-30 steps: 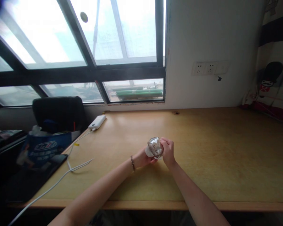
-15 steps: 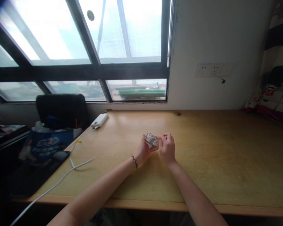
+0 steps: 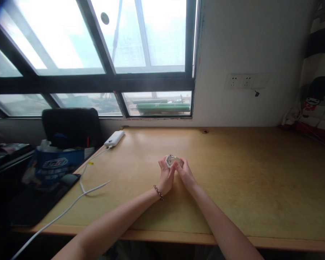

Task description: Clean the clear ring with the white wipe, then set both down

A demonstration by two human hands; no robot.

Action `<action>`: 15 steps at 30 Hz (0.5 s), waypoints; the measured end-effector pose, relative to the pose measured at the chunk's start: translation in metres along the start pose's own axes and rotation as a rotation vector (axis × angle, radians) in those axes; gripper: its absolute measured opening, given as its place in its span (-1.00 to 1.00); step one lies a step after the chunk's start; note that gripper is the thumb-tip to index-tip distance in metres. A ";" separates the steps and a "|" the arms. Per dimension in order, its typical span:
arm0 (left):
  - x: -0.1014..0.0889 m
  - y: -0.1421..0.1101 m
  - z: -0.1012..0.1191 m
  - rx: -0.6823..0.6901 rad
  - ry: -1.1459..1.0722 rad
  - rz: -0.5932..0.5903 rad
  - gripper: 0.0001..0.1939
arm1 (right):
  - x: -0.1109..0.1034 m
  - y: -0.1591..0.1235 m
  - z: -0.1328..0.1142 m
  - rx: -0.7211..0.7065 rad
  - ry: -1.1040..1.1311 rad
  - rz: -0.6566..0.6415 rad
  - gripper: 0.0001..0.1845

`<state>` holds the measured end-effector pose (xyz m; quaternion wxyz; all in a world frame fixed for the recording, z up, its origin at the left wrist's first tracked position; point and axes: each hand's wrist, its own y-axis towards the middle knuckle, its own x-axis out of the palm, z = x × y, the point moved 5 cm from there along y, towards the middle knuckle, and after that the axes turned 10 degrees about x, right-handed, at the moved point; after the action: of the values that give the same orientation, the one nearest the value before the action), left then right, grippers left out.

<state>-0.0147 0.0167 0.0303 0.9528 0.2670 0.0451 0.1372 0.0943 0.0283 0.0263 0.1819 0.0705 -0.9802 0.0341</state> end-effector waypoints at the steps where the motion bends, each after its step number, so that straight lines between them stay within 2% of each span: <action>1: 0.001 -0.001 0.007 0.066 0.047 -0.028 -0.50 | 0.002 -0.001 0.000 0.026 0.055 -0.026 -0.60; 4: 0.004 0.001 0.023 0.145 0.013 -0.133 -0.49 | 0.006 -0.003 -0.005 0.072 0.172 -0.065 -0.64; 7: 0.003 0.006 0.028 0.115 -0.074 -0.141 -0.53 | 0.006 -0.004 -0.008 0.072 0.215 -0.067 -0.68; 9: 0.001 0.010 0.022 0.030 -0.123 -0.085 -0.59 | 0.004 -0.003 -0.006 0.049 0.206 -0.031 -0.69; 12: -0.001 0.013 0.002 -0.166 -0.186 -0.002 -0.67 | 0.002 -0.002 -0.003 -0.023 0.114 0.034 -0.57; 15: 0.007 0.013 -0.013 -0.321 -0.356 -0.042 -0.66 | 0.005 -0.006 -0.009 -0.117 -0.032 0.034 -0.44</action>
<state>-0.0135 0.0359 0.0258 0.9786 0.1312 -0.1407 0.0735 0.0941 0.0228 0.0369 0.1693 0.0437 -0.9844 -0.0213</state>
